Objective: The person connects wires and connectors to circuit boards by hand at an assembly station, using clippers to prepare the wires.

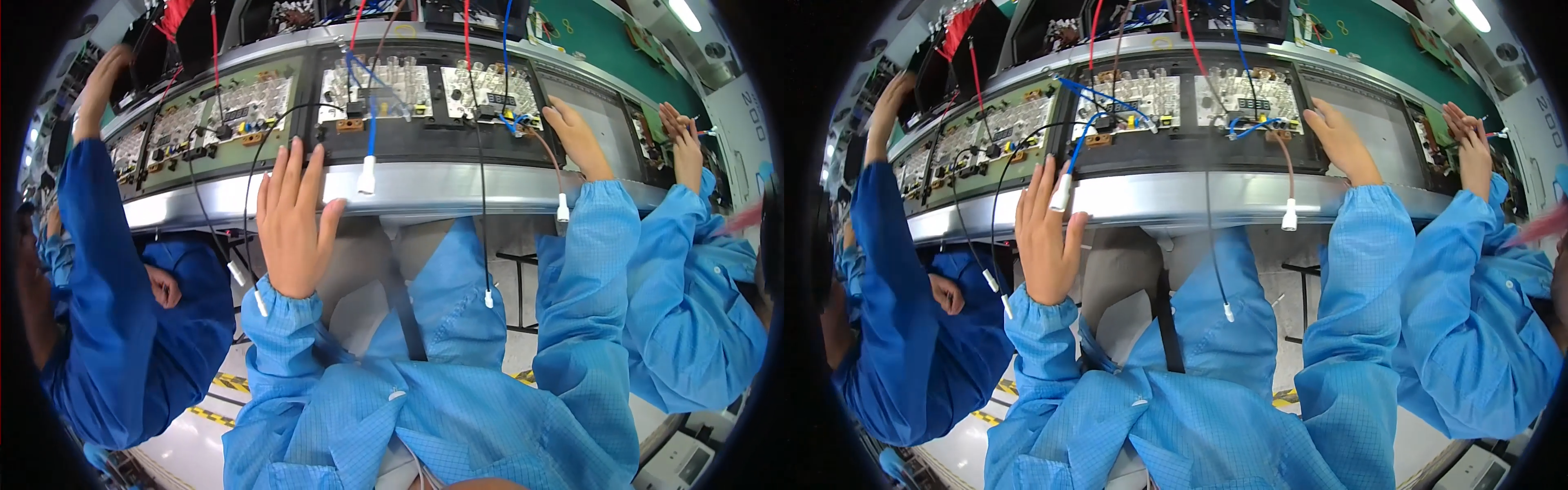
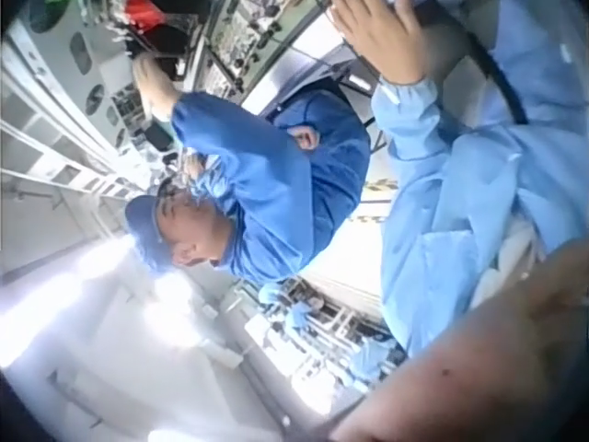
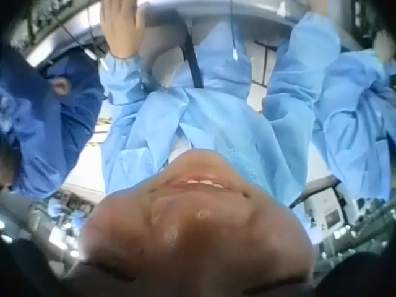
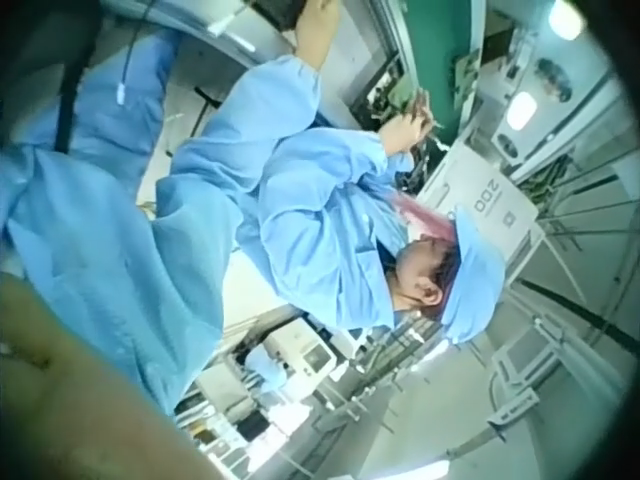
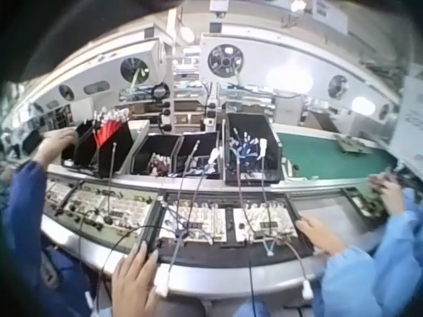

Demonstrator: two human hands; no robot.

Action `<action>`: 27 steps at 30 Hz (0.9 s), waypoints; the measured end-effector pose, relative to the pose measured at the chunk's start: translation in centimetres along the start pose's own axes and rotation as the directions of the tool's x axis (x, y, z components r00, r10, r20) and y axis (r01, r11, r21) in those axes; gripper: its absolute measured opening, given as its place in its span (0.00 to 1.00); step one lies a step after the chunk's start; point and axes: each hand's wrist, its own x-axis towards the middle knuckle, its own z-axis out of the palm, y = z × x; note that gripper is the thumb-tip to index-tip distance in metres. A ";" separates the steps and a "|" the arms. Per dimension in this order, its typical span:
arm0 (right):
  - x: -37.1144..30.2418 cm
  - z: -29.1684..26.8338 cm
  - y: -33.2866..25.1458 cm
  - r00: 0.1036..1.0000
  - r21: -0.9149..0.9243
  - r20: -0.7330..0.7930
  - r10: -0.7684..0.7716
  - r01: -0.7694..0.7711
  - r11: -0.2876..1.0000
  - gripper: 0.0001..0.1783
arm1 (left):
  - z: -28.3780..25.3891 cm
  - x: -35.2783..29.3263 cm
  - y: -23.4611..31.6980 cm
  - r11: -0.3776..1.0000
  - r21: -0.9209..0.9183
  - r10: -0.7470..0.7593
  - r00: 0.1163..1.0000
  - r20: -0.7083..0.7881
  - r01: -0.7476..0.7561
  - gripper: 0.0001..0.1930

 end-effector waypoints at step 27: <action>0.7 -2.4 4.8 0.994 -0.089 -0.111 -0.022 0.012 0.996 0.22 | -1.5 0.5 -1.6 0.954 -0.279 0.112 0.994 -0.009 -0.110 0.38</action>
